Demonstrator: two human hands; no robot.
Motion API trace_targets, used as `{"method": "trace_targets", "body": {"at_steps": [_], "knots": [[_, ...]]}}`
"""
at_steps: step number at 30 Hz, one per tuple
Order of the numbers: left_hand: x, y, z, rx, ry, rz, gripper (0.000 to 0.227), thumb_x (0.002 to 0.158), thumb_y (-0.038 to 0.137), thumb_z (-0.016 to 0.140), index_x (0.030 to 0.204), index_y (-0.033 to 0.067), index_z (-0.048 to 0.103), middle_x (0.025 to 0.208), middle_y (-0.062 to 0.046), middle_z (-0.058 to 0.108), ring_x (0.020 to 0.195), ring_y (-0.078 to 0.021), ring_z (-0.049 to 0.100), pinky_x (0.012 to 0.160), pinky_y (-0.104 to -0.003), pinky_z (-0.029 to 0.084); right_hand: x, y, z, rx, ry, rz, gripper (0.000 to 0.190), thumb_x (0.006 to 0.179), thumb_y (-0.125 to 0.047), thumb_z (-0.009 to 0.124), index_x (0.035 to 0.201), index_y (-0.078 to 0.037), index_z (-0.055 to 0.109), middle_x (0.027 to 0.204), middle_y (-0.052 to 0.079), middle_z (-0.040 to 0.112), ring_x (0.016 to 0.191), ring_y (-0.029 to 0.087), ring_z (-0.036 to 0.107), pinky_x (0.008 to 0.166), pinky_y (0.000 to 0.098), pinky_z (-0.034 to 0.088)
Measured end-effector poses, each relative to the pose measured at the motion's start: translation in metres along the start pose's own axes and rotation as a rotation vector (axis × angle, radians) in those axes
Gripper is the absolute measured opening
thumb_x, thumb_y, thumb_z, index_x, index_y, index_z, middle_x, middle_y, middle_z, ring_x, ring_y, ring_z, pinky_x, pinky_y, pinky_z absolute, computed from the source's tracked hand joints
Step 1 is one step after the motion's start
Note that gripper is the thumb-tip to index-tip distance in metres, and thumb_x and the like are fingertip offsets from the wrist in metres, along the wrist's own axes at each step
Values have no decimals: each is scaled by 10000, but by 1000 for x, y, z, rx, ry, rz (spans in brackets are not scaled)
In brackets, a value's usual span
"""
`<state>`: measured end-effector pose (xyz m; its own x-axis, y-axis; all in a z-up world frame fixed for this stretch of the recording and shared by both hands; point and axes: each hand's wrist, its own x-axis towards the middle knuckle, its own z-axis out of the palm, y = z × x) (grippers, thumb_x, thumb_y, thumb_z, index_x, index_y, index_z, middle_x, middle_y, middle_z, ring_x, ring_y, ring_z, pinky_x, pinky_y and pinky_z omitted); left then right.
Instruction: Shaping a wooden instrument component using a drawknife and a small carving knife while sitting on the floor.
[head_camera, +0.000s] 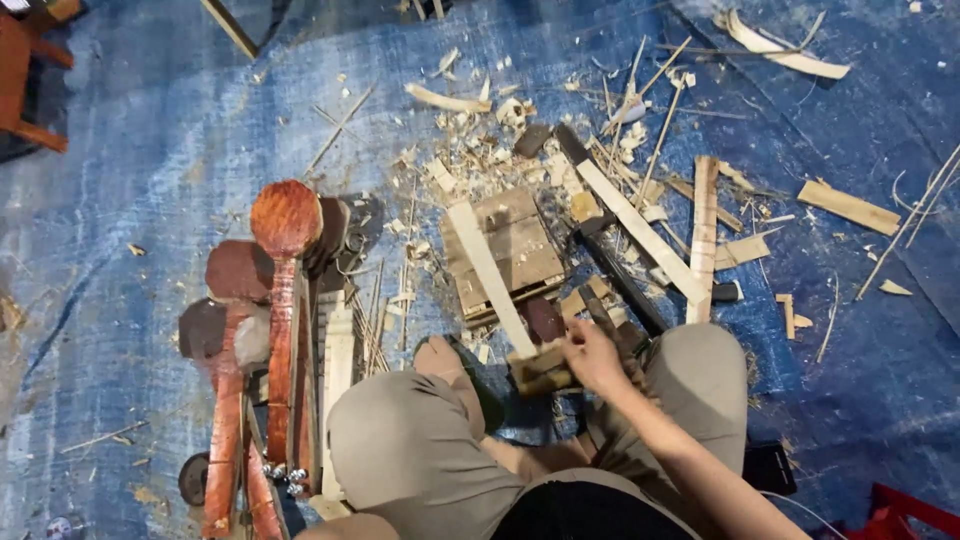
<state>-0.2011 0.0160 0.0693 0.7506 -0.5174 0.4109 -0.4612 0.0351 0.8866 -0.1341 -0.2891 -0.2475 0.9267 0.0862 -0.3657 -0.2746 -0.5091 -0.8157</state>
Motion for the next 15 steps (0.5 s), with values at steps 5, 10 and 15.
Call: {"method": "trace_targets", "body": {"at_steps": [5, 10, 15], "knots": [[-99, -65, -6, -89, 9, -59, 178, 873, 65, 538, 944, 92, 698, 889, -43, 676, 794, -198, 659, 816, -338, 546, 2, 44, -15, 57, 220, 33, 308, 914, -138, 709, 1211, -60, 727, 1162, 228, 738, 1146, 396, 673, 950, 497, 565], [-145, -48, -8, -142, 34, -136, 195, 862, 47, 532, 944, 98, 701, 899, -39, 688, 810, -191, 673, 842, -332, 559, -7, 26, -24, 94, 234, 126, 277, 918, -120, 681, 1186, -98, 747, 968, 167, 780, 916, 302, 745, 832, 429, 585], [-151, -38, -16, -215, 18, -165, 214, 851, 30, 525, 944, 104, 704, 908, -34, 700, 826, -184, 686, 868, -327, 572, 2, 58, -20, 157, 171, 133, 284, 939, -93, 667, 1213, -43, 724, 1045, 219, 759, 820, 296, 730, 767, 426, 586]]}}
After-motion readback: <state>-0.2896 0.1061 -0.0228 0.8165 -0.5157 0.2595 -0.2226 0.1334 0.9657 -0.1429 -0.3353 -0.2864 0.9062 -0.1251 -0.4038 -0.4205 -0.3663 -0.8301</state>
